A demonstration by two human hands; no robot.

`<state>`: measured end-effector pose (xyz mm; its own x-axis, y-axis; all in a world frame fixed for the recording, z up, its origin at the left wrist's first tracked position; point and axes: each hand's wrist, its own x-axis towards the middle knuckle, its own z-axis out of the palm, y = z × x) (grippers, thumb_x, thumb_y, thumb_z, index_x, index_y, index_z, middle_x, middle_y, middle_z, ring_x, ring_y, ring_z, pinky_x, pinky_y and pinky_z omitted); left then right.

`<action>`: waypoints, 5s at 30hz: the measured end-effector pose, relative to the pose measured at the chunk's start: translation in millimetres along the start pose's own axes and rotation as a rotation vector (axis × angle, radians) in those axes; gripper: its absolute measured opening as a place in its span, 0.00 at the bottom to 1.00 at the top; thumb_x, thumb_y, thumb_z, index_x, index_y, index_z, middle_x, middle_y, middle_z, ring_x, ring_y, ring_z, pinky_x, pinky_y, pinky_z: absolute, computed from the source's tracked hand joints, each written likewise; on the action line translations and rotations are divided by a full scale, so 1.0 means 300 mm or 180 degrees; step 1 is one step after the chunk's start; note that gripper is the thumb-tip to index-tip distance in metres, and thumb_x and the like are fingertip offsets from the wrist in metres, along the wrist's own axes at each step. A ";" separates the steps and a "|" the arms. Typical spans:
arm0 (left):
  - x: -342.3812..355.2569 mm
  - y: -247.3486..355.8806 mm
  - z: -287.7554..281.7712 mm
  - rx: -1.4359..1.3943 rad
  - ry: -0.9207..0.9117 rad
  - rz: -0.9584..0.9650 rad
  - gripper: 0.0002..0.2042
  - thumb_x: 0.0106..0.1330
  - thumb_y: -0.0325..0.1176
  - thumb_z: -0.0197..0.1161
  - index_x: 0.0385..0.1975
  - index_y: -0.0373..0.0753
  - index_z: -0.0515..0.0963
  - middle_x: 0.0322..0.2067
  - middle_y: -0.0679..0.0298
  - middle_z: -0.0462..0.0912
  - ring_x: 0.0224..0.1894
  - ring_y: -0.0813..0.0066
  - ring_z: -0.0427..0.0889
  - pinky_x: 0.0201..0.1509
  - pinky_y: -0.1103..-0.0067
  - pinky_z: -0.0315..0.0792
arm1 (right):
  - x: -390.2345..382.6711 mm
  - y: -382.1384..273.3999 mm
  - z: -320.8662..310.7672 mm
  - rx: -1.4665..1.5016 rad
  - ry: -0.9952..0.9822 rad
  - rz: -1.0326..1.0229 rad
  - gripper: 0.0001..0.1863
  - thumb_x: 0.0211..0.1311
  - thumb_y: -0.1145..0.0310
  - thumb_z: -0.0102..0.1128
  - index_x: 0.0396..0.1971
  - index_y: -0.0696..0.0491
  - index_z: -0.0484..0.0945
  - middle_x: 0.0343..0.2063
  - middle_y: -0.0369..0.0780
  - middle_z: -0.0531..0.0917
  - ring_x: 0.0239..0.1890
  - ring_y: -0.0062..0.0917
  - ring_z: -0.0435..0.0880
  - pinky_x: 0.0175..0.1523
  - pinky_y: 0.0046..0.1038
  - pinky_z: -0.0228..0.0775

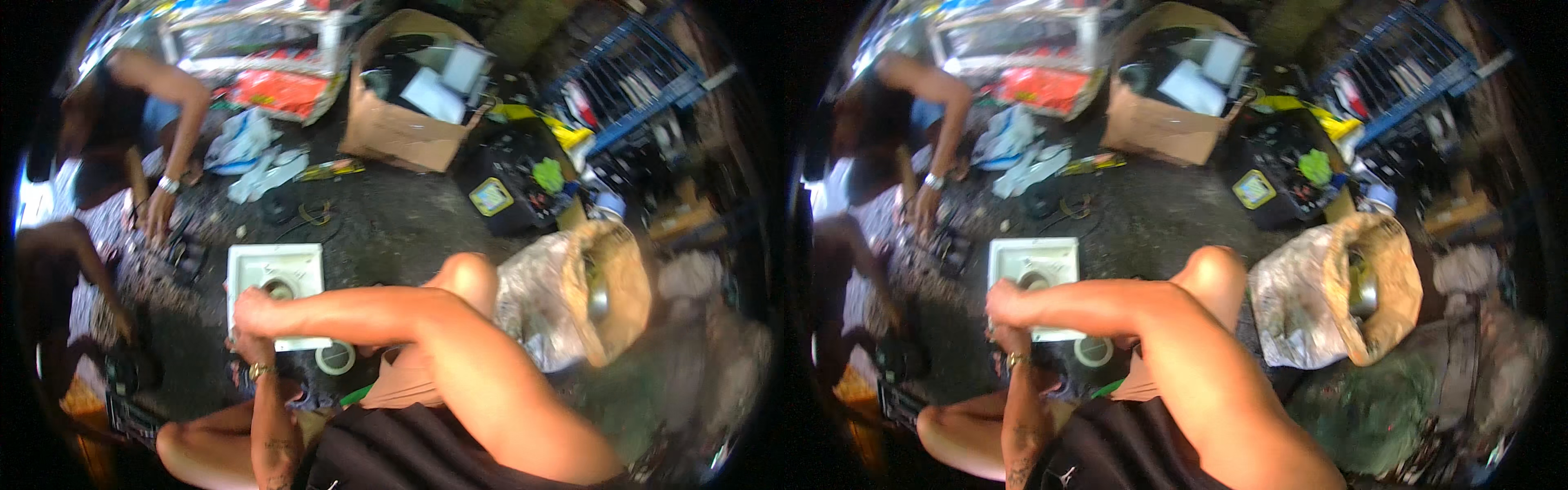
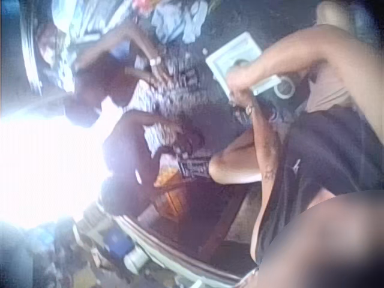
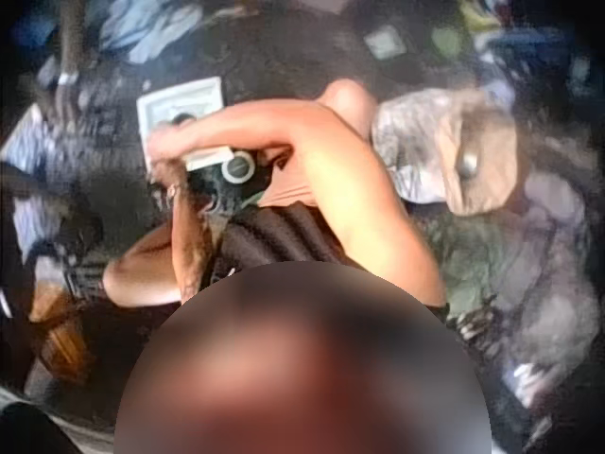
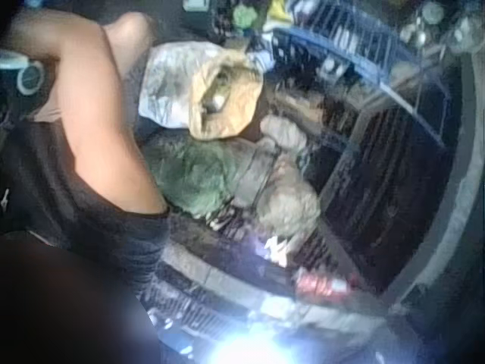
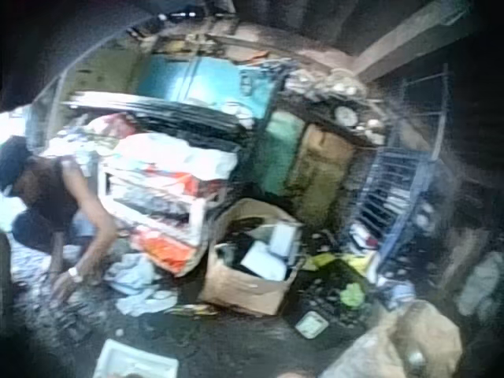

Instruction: The person sits on the floor and uses a screwdriver to remove screws from a white square electronic device, then detaches the cover to expose the internal fan and motor. The person continues to manipulate the device and its components while seated.

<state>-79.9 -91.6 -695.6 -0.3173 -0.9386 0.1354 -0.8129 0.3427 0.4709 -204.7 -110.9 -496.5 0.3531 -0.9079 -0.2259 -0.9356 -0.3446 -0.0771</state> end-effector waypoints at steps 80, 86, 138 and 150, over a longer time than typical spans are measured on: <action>0.844 0.679 -0.403 0.0146 -0.0501 0.1236 0.29 0.65 0.53 0.69 0.56 0.35 0.76 0.46 0.43 0.84 0.49 0.45 0.85 0.51 0.56 0.79 | -0.891 0.495 -0.375 0.1778 -0.0431 0.0735 0.12 0.66 0.59 0.64 0.42 0.52 0.83 0.40 0.47 0.86 0.46 0.46 0.85 0.51 0.46 0.76; 1.027 1.102 -0.712 -0.0332 -0.0648 0.0827 0.40 0.61 0.59 0.71 0.66 0.35 0.73 0.52 0.39 0.84 0.58 0.45 0.83 0.62 0.60 0.76 | -0.945 0.529 -0.390 0.1800 -0.0261 0.1215 0.13 0.65 0.59 0.65 0.40 0.52 0.83 0.41 0.47 0.83 0.46 0.46 0.84 0.51 0.44 0.76; 0.429 0.257 -0.024 -0.0217 -0.1988 -0.0326 0.24 0.68 0.36 0.63 0.61 0.40 0.66 0.48 0.39 0.84 0.53 0.38 0.84 0.57 0.52 0.77 | -0.702 0.451 -0.085 0.1436 0.0078 0.0996 0.12 0.64 0.74 0.63 0.47 0.52 0.83 0.45 0.47 0.86 0.48 0.47 0.86 0.54 0.44 0.79; 0.440 0.243 -0.018 -0.0141 -0.2019 -0.0380 0.21 0.68 0.37 0.63 0.58 0.41 0.66 0.48 0.39 0.84 0.54 0.38 0.83 0.57 0.53 0.77 | -0.661 0.467 -0.021 0.1399 0.0289 0.0741 0.10 0.57 0.78 0.59 0.39 0.54 0.83 0.38 0.51 0.85 0.43 0.52 0.86 0.48 0.48 0.80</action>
<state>-178.6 -190.7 -638.7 -0.4639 -0.7600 -0.4552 -0.8439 0.2227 0.4881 -405.8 19.2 -456.5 0.1157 -0.9725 -0.2019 -0.8975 -0.0152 -0.4408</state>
